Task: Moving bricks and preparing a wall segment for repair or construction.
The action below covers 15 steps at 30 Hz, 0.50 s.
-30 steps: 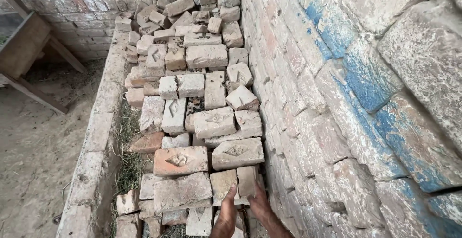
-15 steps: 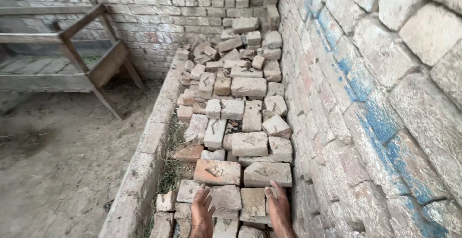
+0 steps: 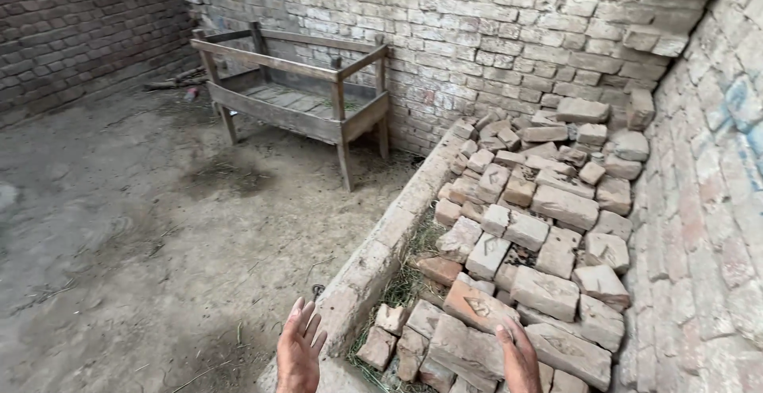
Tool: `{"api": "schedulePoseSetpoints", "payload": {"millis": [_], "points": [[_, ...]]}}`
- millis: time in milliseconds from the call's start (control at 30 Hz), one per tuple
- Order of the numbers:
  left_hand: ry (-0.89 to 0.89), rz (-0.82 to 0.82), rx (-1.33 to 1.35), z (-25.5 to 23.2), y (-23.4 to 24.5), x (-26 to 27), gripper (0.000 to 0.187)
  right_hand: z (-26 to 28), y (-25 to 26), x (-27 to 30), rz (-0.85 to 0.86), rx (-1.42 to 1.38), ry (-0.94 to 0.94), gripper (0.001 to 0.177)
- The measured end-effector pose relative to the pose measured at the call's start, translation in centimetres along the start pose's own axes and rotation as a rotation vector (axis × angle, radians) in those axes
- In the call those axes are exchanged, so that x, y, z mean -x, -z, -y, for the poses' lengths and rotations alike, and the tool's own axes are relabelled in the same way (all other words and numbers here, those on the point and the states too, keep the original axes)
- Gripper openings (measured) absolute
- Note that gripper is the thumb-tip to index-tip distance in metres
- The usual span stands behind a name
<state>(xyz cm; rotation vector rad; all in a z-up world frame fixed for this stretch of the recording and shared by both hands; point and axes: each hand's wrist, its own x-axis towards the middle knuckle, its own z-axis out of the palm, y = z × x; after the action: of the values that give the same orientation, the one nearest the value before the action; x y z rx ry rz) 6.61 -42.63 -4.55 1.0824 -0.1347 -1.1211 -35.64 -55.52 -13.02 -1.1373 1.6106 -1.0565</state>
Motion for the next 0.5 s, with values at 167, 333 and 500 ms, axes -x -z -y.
{"api": "schedulePoseSetpoints", "payload": {"millis": [167, 333, 500], "points": [[-0.026, -0.094, 0.027, -4.5, 5.8, 3.5, 0.072, 9.6, -6.6, 7.9, 0.123, 0.054, -0.023, 0.063], [-0.07, -0.115, 0.073, -9.0, 14.0, 5.6, 0.072, 10.4, -12.1, 10.5, 0.245, 0.023, 0.05, 0.062], [-0.115, -0.183, 0.051, -13.2, 20.1, 8.2, 0.068, 11.0, -17.1, 13.9, 0.262, 0.096, 0.149, 0.063]]}}
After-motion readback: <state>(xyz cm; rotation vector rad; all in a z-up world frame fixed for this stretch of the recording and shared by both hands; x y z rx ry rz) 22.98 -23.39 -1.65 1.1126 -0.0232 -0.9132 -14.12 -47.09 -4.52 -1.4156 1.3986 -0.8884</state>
